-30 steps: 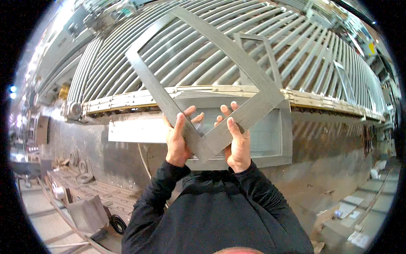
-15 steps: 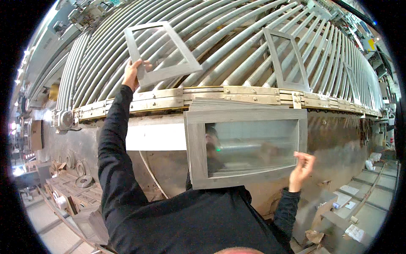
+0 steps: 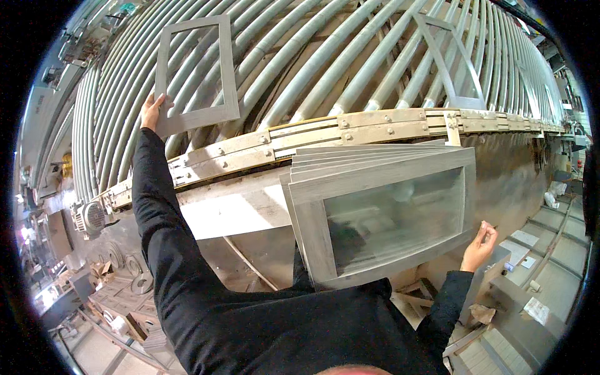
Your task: The person picks up wooden door frames with glass panes and stacks them one by one onto a factory conveyor system.
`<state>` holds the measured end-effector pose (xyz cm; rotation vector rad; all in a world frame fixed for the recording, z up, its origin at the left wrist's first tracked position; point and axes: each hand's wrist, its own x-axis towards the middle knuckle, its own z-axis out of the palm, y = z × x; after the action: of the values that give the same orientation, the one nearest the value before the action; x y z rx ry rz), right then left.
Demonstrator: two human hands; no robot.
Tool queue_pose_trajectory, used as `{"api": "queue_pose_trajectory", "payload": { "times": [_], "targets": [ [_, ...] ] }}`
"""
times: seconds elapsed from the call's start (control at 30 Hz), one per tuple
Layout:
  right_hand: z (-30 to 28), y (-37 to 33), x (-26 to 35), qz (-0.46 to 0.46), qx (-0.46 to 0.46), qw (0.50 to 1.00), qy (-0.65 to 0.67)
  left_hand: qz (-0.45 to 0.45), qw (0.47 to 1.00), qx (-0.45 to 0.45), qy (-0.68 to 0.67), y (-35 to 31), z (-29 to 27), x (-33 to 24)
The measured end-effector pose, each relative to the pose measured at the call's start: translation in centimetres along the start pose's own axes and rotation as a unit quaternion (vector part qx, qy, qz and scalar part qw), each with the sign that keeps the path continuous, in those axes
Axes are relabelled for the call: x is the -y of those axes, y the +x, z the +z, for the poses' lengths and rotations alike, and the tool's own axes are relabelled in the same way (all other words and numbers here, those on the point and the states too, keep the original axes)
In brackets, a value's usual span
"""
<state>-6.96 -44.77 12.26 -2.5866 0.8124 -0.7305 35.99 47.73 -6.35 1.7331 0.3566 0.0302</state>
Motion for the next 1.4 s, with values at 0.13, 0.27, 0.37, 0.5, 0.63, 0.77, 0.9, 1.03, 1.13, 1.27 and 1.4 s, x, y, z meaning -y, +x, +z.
{"api": "queue_pose_trajectory", "payload": {
  "times": [0.13,0.27,0.37,0.5,0.63,0.77,0.9,1.03,1.13,1.27,1.4],
  "targets": [
    [3.2,0.4,-4.0,0.027,0.025,0.992,0.121,0.114,0.894,-0.089,0.424,-0.7,-6.0,5.4],
    [3.5,-0.4,-5.0,0.083,0.015,0.971,0.222,0.137,0.844,-0.134,0.501,-6.0,0.3,2.5],
    [4.3,0.0,-5.9,0.034,0.024,0.977,0.208,0.159,0.873,-0.129,0.444,-10.6,3.2,-0.9],
    [3.8,0.9,-3.8,0.061,0.099,0.980,0.163,0.177,0.913,-0.059,0.362,-20.2,9.7,-7.0],
    [3.4,1.2,-4.3,0.029,0.175,0.979,0.103,0.064,0.970,0.058,0.226,-34.1,18.0,-11.2],
    [2.7,1.2,-2.6,-0.082,0.108,0.991,-0.005,-0.048,0.990,0.082,0.102,-49.8,26.2,-11.5],
    [2.5,0.4,-2.2,-0.104,0.078,0.991,-0.008,-0.092,0.987,0.050,0.126,-59.6,30.9,-13.0],
    [1.6,-0.9,-1.0,-0.168,0.098,0.979,0.056,-0.117,0.972,-0.024,0.204,-63.2,29.9,-11.8],
    [1.1,-2.2,0.7,-0.215,0.137,0.962,0.098,-0.196,0.976,-0.021,0.093,-62.8,24.9,-10.4],
    [1.1,-3.9,3.3,-0.255,0.202,0.929,0.174,-0.151,0.954,-0.030,-0.257,-63.0,13.4,-3.5],
    [1.4,-6.4,5.5,-0.302,0.258,0.893,0.214,0.019,0.791,-0.048,-0.609,-62.6,18.6,-4.0]
  ]
}}
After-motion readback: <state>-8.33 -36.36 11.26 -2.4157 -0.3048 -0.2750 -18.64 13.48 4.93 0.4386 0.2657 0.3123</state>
